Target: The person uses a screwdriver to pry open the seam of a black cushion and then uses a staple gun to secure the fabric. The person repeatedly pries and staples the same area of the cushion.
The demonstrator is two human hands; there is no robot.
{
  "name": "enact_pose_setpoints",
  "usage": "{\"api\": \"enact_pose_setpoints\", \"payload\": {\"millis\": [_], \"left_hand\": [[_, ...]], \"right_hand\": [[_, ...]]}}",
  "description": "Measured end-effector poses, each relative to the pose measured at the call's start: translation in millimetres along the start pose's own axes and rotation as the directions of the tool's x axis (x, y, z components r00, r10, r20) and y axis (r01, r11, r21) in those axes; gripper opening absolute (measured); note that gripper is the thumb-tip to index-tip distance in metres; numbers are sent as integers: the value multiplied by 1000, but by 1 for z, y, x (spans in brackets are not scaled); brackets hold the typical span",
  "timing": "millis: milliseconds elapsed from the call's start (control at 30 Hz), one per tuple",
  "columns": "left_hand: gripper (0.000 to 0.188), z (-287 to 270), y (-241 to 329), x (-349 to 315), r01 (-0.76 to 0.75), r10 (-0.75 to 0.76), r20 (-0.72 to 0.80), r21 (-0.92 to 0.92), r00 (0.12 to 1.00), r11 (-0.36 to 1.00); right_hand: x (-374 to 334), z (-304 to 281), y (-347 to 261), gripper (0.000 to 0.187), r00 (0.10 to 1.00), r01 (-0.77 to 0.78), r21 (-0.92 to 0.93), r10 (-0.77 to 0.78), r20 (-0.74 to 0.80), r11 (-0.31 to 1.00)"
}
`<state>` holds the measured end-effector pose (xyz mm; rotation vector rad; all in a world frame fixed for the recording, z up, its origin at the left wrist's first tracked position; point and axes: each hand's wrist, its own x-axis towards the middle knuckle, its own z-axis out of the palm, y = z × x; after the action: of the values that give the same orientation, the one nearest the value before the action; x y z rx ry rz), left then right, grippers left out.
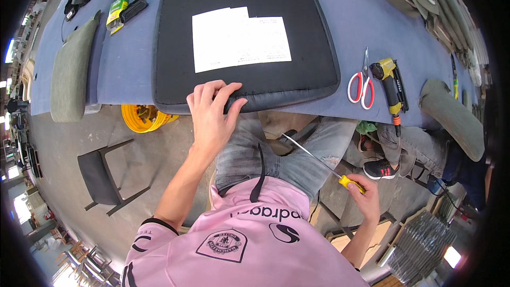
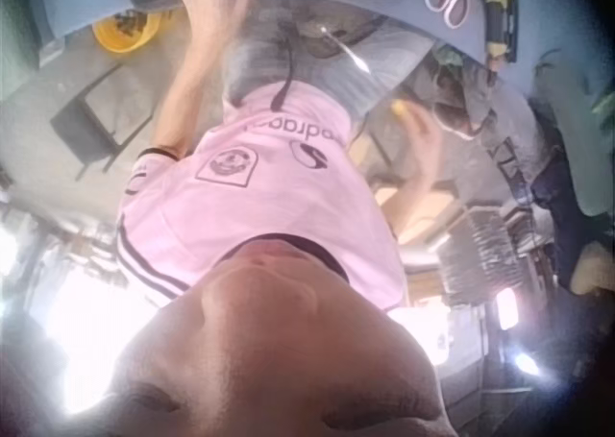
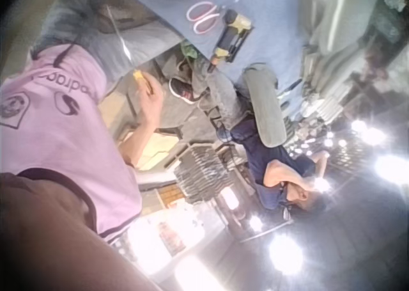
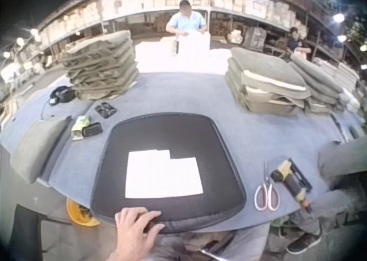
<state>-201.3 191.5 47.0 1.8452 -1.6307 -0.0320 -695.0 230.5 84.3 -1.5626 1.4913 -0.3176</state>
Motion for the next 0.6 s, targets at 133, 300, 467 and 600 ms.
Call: {"api": "enact_pose_setpoints", "payload": {"millis": [133,300,467,600], "left_hand": [[16,3,5,16,-13,15,35,-56,999,998],[8,6,8,22,-31,33,51,-51,998,998],[10,5,5,24,-19,19,-1,-157,1000,987],[19,5,19,14,-177,188,11,-289,982,941]], "right_hand": [[5,11,-5,25,995,-96,124,100,-22,988],[5,20,-9,23,994,-107,101,108,-5,989],[-3,17,-10,23,989,-151,64,151,4,986],[0,13,-9,24,988,-146,-42,143,-65,988]]}}
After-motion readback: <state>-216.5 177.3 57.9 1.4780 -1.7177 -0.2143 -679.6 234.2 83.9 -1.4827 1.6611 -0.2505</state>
